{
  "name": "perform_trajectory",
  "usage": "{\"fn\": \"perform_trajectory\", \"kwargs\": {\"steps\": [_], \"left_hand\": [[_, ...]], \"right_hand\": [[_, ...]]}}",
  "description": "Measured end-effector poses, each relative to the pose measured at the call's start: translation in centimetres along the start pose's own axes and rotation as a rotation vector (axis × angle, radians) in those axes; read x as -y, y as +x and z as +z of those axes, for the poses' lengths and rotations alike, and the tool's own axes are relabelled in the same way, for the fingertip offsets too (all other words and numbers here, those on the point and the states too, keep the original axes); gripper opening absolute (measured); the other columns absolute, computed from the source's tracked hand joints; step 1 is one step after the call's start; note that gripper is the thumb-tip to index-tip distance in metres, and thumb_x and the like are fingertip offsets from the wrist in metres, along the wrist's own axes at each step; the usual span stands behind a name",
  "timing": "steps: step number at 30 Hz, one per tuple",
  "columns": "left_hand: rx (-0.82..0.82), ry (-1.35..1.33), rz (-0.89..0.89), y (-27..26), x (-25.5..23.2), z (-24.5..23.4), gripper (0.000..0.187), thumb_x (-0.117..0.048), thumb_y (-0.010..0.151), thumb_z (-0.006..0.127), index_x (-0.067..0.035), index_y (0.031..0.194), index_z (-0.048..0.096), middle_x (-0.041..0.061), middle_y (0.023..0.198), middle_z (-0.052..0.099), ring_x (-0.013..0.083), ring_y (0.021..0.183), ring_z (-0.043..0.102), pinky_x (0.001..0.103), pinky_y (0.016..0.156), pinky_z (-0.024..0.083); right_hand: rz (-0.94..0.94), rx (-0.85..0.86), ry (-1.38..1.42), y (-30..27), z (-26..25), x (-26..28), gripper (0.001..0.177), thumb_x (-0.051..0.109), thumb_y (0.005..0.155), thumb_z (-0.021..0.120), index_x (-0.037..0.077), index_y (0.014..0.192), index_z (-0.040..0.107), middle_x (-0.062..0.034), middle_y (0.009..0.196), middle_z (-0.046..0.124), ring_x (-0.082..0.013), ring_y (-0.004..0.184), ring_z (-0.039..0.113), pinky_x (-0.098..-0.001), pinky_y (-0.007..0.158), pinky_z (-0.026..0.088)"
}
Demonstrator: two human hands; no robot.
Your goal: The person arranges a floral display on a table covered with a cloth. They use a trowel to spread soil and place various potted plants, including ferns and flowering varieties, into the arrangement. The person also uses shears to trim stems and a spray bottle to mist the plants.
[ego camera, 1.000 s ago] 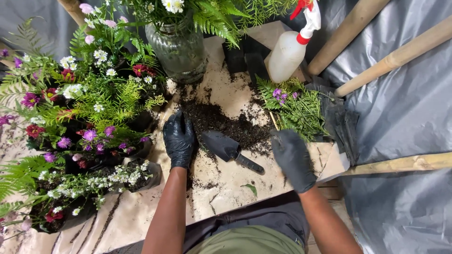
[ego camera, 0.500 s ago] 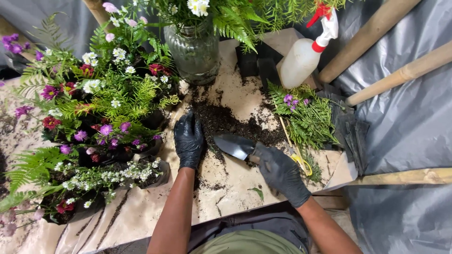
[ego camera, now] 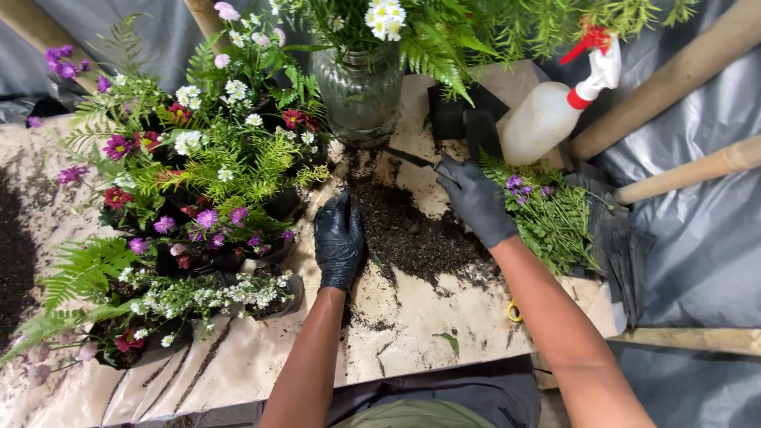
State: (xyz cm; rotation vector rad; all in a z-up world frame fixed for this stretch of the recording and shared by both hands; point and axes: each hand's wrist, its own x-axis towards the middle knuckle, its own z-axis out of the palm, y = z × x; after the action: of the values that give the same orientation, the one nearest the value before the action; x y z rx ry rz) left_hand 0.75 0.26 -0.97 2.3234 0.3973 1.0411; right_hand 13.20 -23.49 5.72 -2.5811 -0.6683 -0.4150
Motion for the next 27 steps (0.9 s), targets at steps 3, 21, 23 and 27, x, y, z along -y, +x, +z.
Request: {"fn": "perform_trajectory", "kwargs": {"steps": [3,21,23,27], "left_hand": [[-0.009,-0.021,-0.004,0.4,-0.8,-1.0,0.029,-0.026,0.098,0.068,-0.013,0.123,0.072,0.013,0.110,0.073,0.0315,0.114,0.068,0.043,0.106,0.051],[0.026,-0.156,-0.222,-0.3,-1.0,-1.3,0.044,-0.028,0.107,0.054,-0.015,0.149,0.052,0.016,0.134,0.062,0.0356,0.127,0.059,0.049,0.108,0.049],[0.035,-0.140,-0.236,-0.1,-1.1,-1.2,0.045,-0.028,0.107,0.053,-0.017,0.151,0.049,0.015,0.137,0.060,0.0347,0.128,0.059,0.049,0.108,0.050],[0.009,-0.200,-0.228,-0.5,-0.8,-1.3,0.047,-0.032,0.108,0.051,-0.017,0.153,0.047,0.016,0.141,0.057,0.0358,0.134,0.054,0.049,0.113,0.045]], "right_hand": [[-0.040,0.015,0.137,1.2,1.3,-0.4,0.033,0.032,0.105,0.065,0.026,0.137,0.067,-0.0050,0.106,0.074,-0.0368,0.091,0.072,-0.0491,0.073,0.065],[-0.685,-0.093,-0.244,-0.9,2.4,0.1,0.021,0.024,0.098,0.072,0.027,0.118,0.072,0.0051,0.131,0.072,-0.0311,0.102,0.073,-0.0417,0.062,0.062],[-0.755,-0.188,-0.261,-2.3,1.0,0.3,0.014,0.024,0.096,0.074,0.025,0.110,0.072,0.0080,0.133,0.071,-0.0286,0.096,0.075,-0.0403,0.055,0.061],[-0.167,0.276,-0.097,-0.9,-1.6,3.0,0.043,0.051,0.104,0.051,0.054,0.147,0.049,0.0050,0.112,0.071,-0.0300,0.086,0.075,-0.0418,0.065,0.062]]}}
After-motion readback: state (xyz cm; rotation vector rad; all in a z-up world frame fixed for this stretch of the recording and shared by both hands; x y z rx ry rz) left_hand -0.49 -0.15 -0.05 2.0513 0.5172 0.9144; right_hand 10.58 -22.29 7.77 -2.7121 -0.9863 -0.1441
